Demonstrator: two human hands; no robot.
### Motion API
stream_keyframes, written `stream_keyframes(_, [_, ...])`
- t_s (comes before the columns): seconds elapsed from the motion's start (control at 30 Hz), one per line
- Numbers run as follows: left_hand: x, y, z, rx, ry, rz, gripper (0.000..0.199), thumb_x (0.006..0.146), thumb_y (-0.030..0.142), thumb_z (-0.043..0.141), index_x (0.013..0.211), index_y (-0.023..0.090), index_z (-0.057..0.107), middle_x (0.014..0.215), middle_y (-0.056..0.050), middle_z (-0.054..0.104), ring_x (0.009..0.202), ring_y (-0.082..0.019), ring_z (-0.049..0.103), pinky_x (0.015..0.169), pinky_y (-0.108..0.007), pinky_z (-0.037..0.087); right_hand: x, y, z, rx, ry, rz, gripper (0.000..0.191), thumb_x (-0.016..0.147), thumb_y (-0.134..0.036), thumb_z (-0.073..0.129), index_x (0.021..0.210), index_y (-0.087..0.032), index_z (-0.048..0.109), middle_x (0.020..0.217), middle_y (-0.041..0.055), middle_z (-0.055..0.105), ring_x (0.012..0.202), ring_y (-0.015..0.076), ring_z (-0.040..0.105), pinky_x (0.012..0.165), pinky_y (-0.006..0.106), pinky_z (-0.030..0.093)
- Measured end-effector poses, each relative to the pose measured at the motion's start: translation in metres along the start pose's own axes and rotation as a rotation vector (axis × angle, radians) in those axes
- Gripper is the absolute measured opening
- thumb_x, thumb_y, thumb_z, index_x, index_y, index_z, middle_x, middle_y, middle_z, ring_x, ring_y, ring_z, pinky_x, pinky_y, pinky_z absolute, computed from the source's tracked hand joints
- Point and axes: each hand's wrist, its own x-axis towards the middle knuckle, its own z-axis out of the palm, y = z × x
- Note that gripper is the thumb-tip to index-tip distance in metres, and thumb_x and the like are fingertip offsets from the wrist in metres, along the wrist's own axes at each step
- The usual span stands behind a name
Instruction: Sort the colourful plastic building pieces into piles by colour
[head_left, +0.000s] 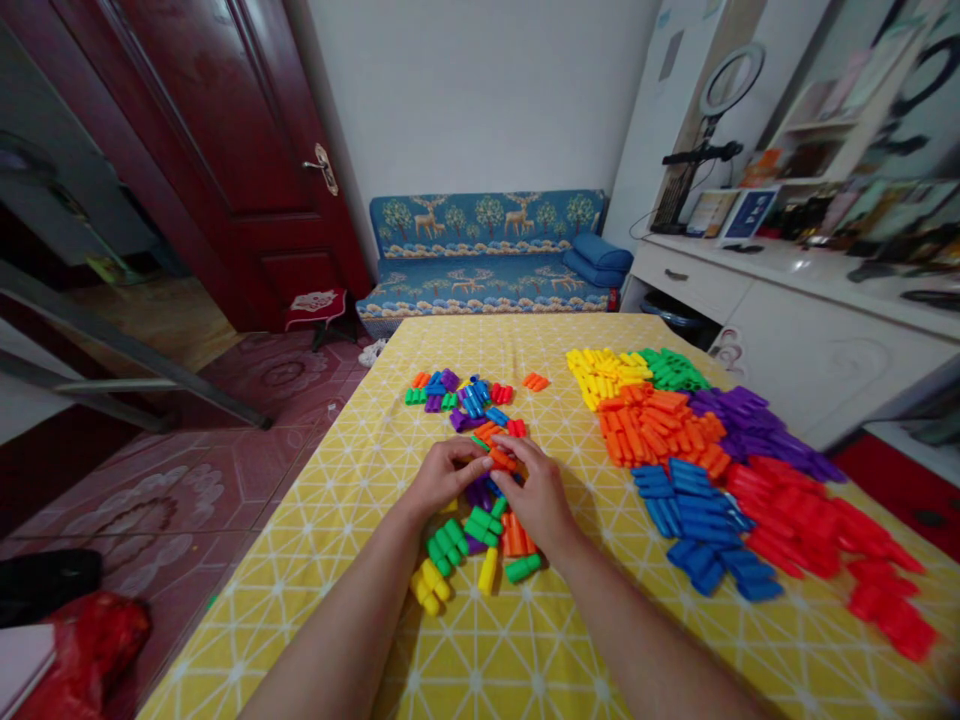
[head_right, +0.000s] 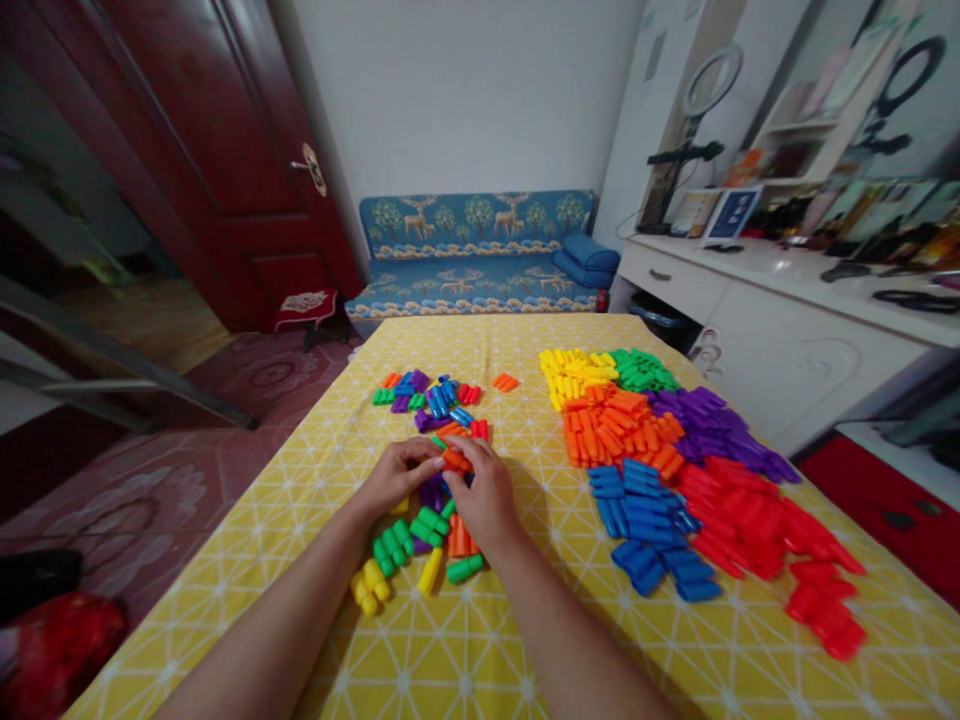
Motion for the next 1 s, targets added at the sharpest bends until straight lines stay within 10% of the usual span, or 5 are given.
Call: stream_keyframes(1.0, [0.0007, -0.0006, 0.0001, -0.031, -0.021, 0.017, 0.048, 0.092, 0.051, 0.053, 0.067, 0.013, 0.067, 0.067, -0.004, 0.061, 0.067, -0.014, 0.055, 0.069, -0.026, 0.042, 0.0002, -0.0054, -0.0014, -0.005, -0.003, 0.054, 0.036, 0.076, -0.017, 0.064, 0.112, -0.021, 0.069, 0.111, 0.0067, 0.069, 0.105, 0.0217, 0.064, 0.098, 0.038, 0.049])
